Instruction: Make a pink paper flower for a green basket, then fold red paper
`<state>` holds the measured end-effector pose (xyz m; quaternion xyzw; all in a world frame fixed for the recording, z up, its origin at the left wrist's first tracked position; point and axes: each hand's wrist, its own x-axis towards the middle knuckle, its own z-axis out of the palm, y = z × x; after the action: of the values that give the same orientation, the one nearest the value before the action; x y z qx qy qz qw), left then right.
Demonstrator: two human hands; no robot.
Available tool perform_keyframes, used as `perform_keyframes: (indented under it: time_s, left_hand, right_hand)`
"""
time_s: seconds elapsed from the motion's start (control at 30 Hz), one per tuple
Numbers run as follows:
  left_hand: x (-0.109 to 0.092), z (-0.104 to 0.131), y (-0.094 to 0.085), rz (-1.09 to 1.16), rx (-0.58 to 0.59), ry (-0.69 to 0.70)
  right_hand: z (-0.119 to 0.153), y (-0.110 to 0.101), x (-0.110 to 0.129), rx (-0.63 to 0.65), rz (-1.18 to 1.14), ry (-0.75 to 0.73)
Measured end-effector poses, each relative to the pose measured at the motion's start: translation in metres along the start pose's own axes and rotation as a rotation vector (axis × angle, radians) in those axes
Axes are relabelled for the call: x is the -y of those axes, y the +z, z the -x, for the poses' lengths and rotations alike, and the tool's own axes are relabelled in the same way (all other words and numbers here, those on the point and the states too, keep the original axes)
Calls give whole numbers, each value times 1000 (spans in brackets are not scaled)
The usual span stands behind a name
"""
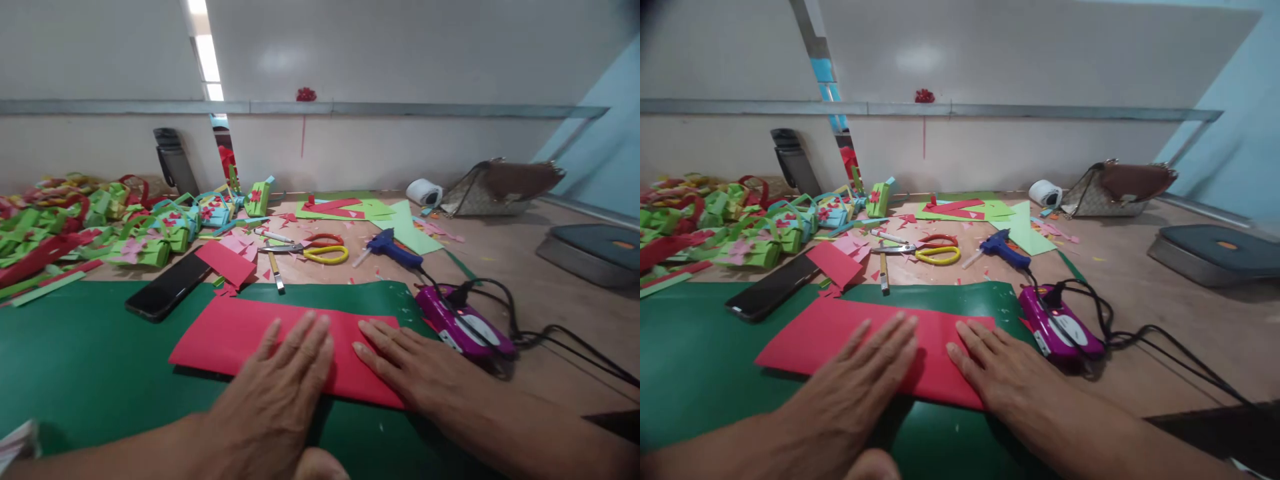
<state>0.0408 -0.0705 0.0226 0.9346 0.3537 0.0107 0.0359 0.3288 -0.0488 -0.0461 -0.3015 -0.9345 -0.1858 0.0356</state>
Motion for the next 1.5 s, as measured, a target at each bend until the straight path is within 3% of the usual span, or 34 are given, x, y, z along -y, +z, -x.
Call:
perform_keyframes:
  time_s: [0.1, 0.27, 0.4, 0.5, 0.6, 0.7, 0.8, 0.9, 1.03, 1.17, 1.3, 1.43, 1.5]
  left_hand:
    - [-8, -12, 2, 92, 120, 101]
    - [-1, 4, 25, -6, 59, 27]
    - [-1, 16, 25, -37, 37, 17]
    - [-3, 17, 20, -41, 3, 39]
    - [-1, 15, 29, -61, 9, 43]
    - [5, 12, 47, -88, 46, 53]
    - [7, 12, 58, -115, -5, 15]
    - [2, 16, 55, -116, -55, 2]
    - [-3, 21, 46, -135, -93, 12]
    - [-3, 21, 43, -154, -86, 23]
    - [-2, 21, 42, -166, -89, 28]
    - [8, 22, 46, -195, -177, 57]
    - [13, 21, 52, -209, -307, 56]
  right_hand:
    - [4, -1, -4, 14, 4, -64]
    - [18, -21, -5, 51, -49, 31]
    - [21, -43, 1, -17, -52, -7]
    - [4, -57, 22, -141, 3, 80]
    - [-23, -61, 53, -223, 19, 126]
    - [-38, -55, 70, -171, -6, 71]
    - [-27, -46, 67, -86, -47, 131]
    - [0, -40, 55, -41, -44, 160]
    - [22, -44, 44, -114, 44, 145]
    - [16, -54, 40, -139, 136, -5]
    - [4, -55, 42, -147, 230, 17]
    - [-3, -49, 42, -240, 154, 31]
    - [-9, -50, 42, -316, 101, 36]
